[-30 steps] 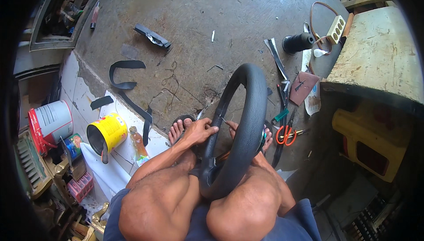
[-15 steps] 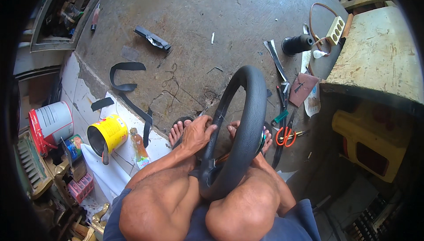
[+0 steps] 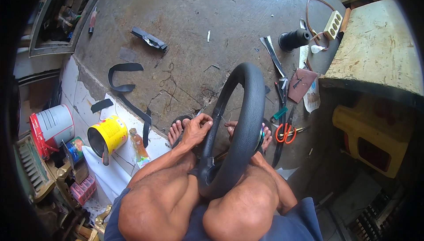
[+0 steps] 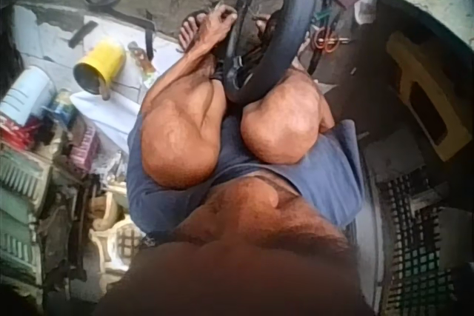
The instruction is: The person reupholsters a steering wheel by threading a needle and stitching a leather cover onto the wheel rim.
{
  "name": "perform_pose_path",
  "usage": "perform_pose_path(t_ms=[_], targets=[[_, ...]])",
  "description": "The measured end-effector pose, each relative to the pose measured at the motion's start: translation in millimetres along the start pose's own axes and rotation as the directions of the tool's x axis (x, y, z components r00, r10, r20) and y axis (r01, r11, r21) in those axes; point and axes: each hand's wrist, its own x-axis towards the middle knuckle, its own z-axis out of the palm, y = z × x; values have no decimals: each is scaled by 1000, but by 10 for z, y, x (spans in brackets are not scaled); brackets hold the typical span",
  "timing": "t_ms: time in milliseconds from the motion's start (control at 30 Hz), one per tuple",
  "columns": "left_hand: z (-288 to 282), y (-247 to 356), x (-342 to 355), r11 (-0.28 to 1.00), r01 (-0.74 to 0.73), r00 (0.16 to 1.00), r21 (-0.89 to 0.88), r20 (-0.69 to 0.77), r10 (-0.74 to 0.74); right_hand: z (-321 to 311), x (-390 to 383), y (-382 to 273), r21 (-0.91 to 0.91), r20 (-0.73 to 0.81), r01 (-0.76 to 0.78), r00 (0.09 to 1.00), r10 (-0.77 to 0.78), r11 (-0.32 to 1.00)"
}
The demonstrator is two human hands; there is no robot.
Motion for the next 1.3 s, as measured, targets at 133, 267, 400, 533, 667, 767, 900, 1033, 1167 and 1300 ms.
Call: perform_pose_path(t_ms=[133,267,400,533,667,767,900,1033,1167,1300], targets=[[16,44,28,999,-21,1000,46,4,21,-11,0,27,-29,-44,11,999,-13,1000],[77,32,54,999,-6,997,51,-76,10,12,9,41,-59,-83,20,996,-24,998],[50,11,165,964,213,973,-157,-59,-224,87,73,65,-113,-121,33,992,-47,993],[89,87,203,947,194,977,-255,-38,-211,128,90,57,-85,-134,18,990,-30,996],[90,-27,267,885,184,975,-429,-33,-219,118,87,47,10,-148,-13,989,14,1000],[78,59,315,874,177,979,-454,-9,-203,-16,72,141,-141,-160,-19,987,-4,990],[20,78,356,944,94,989,-316,-80,-125,-87,-27,159,-392,-122,-42,992,-6,919],[-95,193,191,996,-66,928,64,-363,85,6,-21,-436,-28,-59,-243,969,241,970],[34,328,-10,961,26,997,-275,-64,-45,92,92,-421,214,89,-134,989,117,968],[-10,199,53,842,92,994,-531,95,-49,132,66,-464,224,182,-97,982,56,970]])
